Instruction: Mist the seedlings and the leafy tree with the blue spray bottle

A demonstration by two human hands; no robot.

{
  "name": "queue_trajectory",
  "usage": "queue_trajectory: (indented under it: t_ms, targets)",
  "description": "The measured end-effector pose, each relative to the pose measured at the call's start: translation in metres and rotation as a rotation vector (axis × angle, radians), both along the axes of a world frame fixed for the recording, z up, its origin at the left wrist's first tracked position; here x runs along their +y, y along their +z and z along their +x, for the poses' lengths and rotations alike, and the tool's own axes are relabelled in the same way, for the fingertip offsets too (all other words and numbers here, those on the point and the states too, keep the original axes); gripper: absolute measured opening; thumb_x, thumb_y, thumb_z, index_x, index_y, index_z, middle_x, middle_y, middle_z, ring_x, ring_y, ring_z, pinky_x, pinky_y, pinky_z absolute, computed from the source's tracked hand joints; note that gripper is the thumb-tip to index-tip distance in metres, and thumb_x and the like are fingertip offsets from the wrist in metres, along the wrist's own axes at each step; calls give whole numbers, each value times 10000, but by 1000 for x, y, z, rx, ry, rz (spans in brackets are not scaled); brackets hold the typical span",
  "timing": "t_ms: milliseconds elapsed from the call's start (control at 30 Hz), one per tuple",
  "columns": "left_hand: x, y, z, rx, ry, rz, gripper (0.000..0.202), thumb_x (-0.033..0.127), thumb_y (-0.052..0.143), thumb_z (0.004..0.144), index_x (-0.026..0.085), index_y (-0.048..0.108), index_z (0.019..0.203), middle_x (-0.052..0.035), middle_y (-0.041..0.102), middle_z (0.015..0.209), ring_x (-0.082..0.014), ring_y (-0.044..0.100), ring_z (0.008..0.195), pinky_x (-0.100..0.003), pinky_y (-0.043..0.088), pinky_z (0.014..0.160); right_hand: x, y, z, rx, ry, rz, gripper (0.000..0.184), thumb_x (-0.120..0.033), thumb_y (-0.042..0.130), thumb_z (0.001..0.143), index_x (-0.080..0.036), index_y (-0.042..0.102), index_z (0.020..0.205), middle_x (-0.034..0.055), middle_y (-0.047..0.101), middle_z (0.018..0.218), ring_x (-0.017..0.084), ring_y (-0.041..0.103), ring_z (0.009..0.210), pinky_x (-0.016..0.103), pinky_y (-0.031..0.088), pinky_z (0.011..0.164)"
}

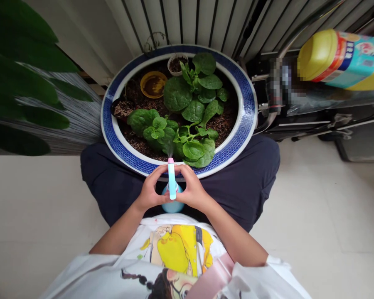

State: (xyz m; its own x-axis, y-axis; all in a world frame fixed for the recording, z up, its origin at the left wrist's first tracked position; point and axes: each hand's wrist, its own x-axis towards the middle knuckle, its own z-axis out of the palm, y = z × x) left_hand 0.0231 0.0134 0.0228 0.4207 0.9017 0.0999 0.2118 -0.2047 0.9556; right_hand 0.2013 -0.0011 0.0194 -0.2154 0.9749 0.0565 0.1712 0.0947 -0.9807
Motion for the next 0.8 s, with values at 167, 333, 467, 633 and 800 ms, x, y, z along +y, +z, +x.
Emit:
queue_trajectory:
  t_ms: [167, 333, 467, 633, 800]
  targets:
    - [-2, -4, 0, -41, 6, -47, 731, 615, 750, 700, 192, 590, 1273, -121, 625, 1179, -306, 586, 1126, -432, 489, 971, 0, 3, -4, 6, -24, -62, 346, -346, 772, 683, -230, 597, 958, 32, 664, 947, 231, 620, 834, 371, 492, 790]
    - [-1, -7, 1, -70, 16, -95, 748, 607, 770, 679, 185, 584, 1268, -123, 622, 1183, -302, 594, 1107, -432, 489, 964, 1, 3, -4, -23, -5, -48, 355, -332, 745, 707, -231, 594, 1012, 54, 666, 1005, 260, 624, 916, 409, 487, 854]
    - [0, -7, 2, -60, -20, -61, 877, 645, 756, 667, 203, 479, 1373, -162, 503, 1408, -349, 481, 1299, -504, 390, 1099, 1, -1, -1, -98, 11, -5, 573, -370, 774, 690, -243, 551, 1202, 109, 613, 1225, 328, 567, 1121, 487, 448, 969]
    - [-2, -10, 2, -23, -61, 48, 995, 703, 717, 672, 228, 367, 1472, -174, 332, 1555, -390, 284, 1449, -573, 241, 1185, 2, -5, 1, -106, 57, 49, 687, -404, 792, 696, -250, 513, 1305, 125, 579, 1315, 341, 527, 1207, 497, 412, 1024]
    - [-2, -12, 3, -28, -36, -8, 966, 695, 724, 666, 228, 407, 1449, -171, 428, 1488, -373, 395, 1385, -538, 309, 1157, 4, -4, 3, -94, 10, 49, 574, -388, 794, 697, -233, 587, 1209, 108, 651, 1190, 317, 593, 1108, 464, 462, 957]
